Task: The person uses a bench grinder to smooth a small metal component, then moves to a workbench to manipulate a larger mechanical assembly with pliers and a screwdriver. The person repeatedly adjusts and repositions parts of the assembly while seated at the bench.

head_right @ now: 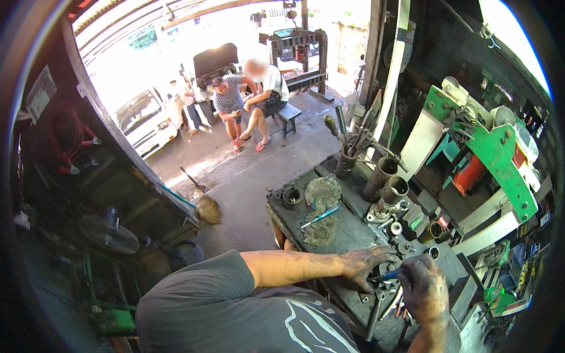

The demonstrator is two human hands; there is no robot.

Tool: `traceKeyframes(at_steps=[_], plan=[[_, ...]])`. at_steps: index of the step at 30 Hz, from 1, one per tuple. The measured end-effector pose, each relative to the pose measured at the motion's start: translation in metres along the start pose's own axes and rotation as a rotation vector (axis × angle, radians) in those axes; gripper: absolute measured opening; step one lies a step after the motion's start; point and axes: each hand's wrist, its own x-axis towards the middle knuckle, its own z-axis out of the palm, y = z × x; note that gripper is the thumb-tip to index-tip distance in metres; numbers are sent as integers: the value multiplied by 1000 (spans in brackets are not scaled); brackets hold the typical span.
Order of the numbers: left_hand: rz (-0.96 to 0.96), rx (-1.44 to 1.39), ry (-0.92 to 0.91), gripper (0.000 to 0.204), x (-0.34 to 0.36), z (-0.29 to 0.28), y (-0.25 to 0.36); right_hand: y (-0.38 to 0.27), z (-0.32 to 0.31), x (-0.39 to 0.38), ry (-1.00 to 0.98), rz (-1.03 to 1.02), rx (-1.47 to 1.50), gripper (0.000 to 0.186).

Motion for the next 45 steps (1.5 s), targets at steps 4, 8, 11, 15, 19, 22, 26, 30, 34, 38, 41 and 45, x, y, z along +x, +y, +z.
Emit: traceKeyframes(at_steps=[4,8,11,15,19,22,26,30,34,38,41,45], plan=[[-13,5,9,119,-1,-1,1,3,1,1,27,134,-253,31],[25,19,30,120,-2,1,-1,3,1,3,23,-70,112,29],[-3,53,-13,122,-1,2,-3,2,4,3,10,67,-93,28],[1,3,-4,124,-1,2,-3,1,8,5,-42,87,-122,31],[15,31,-10,123,-1,1,-4,-2,7,5,12,-64,181,32],[15,25,-18,123,-1,0,-6,-6,14,6,132,94,-83,30],[-6,-8,-61,126,-1,-2,-8,21,27,17,46,-51,48,31],[-85,-8,-95,130,1,-3,-5,69,51,39,-335,-278,1073,26],[-111,-6,-118,135,3,-2,-5,44,113,4,282,-47,1382,46],[-25,23,-98,133,4,-4,-4,28,134,-24,876,162,747,40],[-25,-18,-121,123,5,-8,-4,67,116,10,415,-224,1026,38],[86,27,-133,116,10,-7,-10,72,119,40,-312,-374,1833,51]])
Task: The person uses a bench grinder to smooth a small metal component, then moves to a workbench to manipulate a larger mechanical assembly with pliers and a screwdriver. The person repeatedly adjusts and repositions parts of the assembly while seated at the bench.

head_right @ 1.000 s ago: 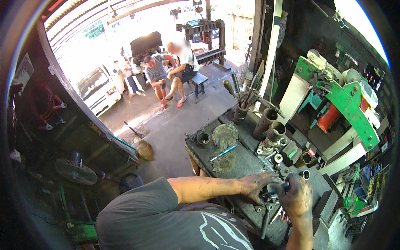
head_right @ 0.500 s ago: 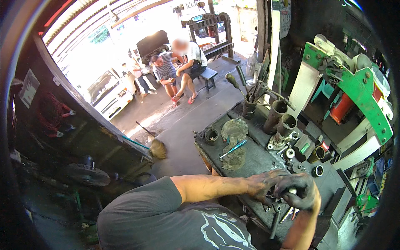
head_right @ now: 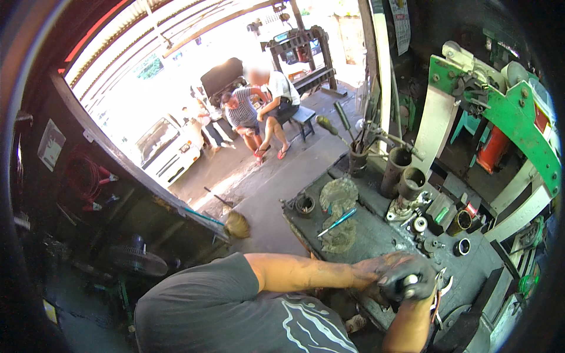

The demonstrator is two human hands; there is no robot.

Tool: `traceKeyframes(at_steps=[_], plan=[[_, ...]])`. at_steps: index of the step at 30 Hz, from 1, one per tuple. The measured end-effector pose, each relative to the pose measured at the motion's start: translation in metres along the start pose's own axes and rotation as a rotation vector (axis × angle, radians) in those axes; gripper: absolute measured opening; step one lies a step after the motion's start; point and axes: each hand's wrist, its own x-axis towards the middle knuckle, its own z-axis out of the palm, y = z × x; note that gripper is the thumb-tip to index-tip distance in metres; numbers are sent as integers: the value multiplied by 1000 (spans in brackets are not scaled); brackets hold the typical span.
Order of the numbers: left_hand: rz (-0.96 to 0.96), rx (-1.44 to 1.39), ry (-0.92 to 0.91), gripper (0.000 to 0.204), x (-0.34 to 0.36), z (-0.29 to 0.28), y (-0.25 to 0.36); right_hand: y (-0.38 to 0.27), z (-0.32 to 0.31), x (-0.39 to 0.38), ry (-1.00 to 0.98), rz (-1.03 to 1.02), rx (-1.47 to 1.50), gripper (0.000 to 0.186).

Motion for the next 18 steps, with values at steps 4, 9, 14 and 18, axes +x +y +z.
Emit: traceKeyframes(at_steps=[4,9,14,18], plan=[[142,-50,286,129,-4,13,-4,37,69,-17,1178,-248,-980,49],[-37,-48,62,127,-6,13,-7,9,32,-21,583,-353,-959,37],[15,-10,64,121,1,9,0,-5,8,-15,114,2,-179,50],[65,7,158,120,-1,5,1,24,79,-5,1004,-348,-967,48]])
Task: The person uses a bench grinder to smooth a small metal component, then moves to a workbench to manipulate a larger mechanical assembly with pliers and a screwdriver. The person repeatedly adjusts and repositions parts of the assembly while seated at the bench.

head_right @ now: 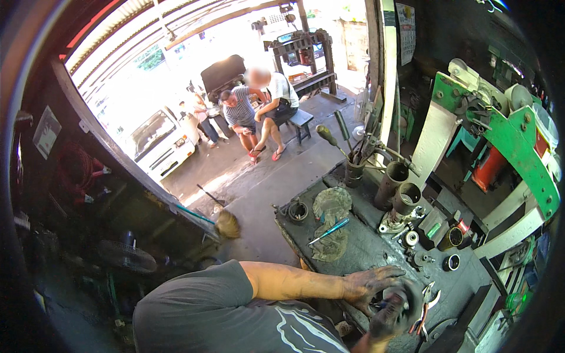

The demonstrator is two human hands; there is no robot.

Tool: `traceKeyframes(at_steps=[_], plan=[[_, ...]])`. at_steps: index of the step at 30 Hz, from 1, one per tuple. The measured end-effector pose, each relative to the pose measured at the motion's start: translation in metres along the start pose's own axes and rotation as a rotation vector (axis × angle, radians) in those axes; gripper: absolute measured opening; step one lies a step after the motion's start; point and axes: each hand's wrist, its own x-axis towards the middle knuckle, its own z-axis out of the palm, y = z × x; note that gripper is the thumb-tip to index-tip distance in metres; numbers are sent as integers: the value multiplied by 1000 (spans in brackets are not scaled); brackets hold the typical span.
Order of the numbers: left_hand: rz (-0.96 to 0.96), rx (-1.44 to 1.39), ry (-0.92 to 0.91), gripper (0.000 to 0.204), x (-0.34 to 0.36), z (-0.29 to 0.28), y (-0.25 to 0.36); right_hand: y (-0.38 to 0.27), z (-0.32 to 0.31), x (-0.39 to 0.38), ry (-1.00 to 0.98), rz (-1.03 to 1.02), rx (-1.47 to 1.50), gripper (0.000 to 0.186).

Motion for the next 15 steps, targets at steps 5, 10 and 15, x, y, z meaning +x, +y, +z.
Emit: traceKeyframes(at_steps=[5,10,15], plan=[[-69,-71,-21,123,2,-7,9,12,-14,58,-577,-43,291,48],[-162,-70,-102,128,3,-8,9,40,-25,61,-964,302,674,55],[-78,-20,13,129,-4,4,3,10,-17,-5,149,119,-83,38]])
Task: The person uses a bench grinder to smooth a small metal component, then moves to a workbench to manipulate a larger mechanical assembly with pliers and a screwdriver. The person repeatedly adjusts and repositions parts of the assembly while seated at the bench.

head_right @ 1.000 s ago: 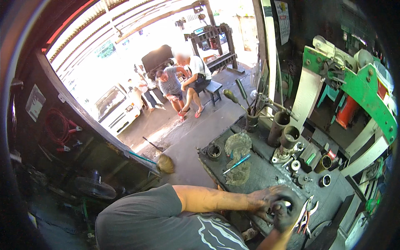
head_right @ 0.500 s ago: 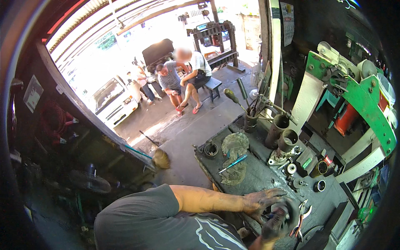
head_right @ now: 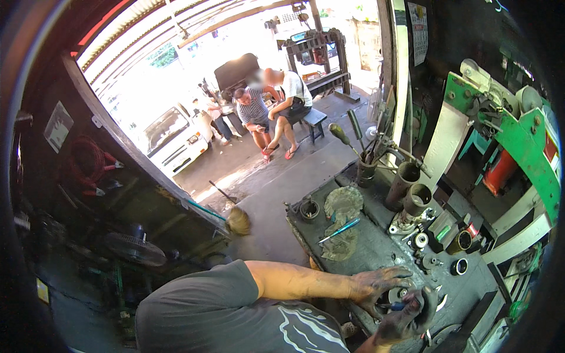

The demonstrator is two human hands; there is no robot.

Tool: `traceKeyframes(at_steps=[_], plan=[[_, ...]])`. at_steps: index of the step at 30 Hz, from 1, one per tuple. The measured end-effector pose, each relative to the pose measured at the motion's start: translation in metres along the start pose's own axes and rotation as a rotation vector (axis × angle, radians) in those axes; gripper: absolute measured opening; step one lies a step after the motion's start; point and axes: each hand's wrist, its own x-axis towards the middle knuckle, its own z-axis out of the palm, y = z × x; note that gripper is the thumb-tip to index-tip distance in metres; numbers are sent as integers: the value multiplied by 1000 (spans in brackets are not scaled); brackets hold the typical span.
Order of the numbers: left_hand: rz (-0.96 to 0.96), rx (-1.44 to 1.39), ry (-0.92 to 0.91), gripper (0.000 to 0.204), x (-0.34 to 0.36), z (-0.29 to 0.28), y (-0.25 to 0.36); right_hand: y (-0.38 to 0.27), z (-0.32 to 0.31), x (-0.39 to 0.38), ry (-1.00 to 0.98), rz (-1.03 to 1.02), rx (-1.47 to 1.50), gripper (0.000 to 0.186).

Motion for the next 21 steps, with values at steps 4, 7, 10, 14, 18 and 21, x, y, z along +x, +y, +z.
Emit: traceKeyframes(at_steps=[4,7,10,14,18,21], plan=[[-25,-82,-37,113,4,-1,3,32,-8,65,-705,-115,467,42],[-47,-83,-85,113,9,-2,4,48,-8,84,-1283,354,1004,49],[45,-43,9,116,5,-2,0,29,-4,42,-731,119,598,50],[-17,26,-36,127,-3,4,-7,-4,1,-6,32,5,183,46],[-42,-12,-99,128,2,3,-5,24,-7,54,-797,-118,555,40],[-6,69,-186,128,9,3,1,35,-7,67,-1289,315,1158,48]])
